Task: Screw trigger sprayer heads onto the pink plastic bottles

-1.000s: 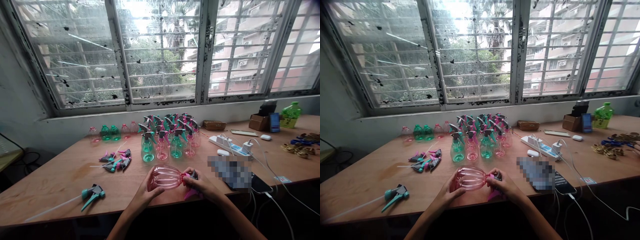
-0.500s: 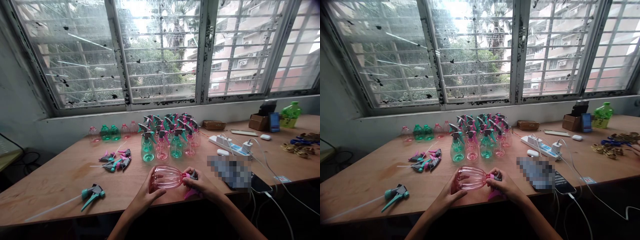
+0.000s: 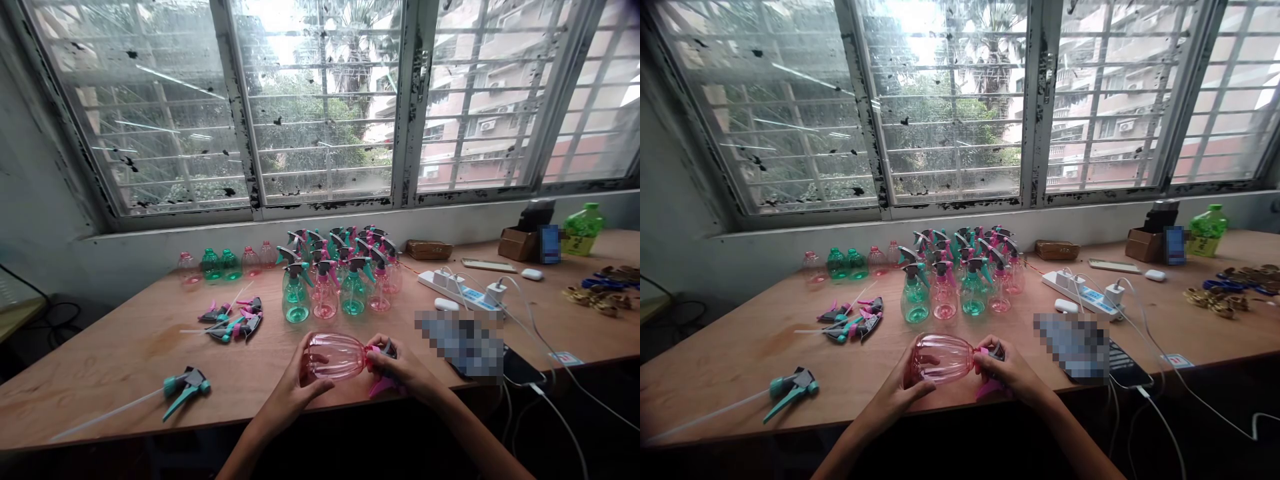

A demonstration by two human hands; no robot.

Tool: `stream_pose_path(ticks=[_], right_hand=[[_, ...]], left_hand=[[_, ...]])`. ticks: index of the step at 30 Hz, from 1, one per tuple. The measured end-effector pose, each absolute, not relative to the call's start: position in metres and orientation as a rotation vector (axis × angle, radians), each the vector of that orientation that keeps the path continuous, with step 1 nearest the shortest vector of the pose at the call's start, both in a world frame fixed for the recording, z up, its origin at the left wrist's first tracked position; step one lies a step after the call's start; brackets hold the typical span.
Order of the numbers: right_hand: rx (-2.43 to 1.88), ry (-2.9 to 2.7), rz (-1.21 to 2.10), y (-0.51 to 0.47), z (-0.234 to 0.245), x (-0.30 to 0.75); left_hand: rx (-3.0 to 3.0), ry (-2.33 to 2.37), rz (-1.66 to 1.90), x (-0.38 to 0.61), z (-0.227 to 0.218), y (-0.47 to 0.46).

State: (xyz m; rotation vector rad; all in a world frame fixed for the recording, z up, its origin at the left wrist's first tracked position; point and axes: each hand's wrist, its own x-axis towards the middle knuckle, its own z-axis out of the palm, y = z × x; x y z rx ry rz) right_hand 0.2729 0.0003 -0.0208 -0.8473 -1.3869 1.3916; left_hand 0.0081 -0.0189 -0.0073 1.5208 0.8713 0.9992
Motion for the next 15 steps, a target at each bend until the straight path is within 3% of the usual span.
stream_pose_path(ticks=[15], right_hand=[[-0.811, -1.332, 1.382, -0.0003, -0.0217, 0.2733]], left_hand=[[1.556, 0.841, 0.984, 0.0076, -0.0035, -0.0218]])
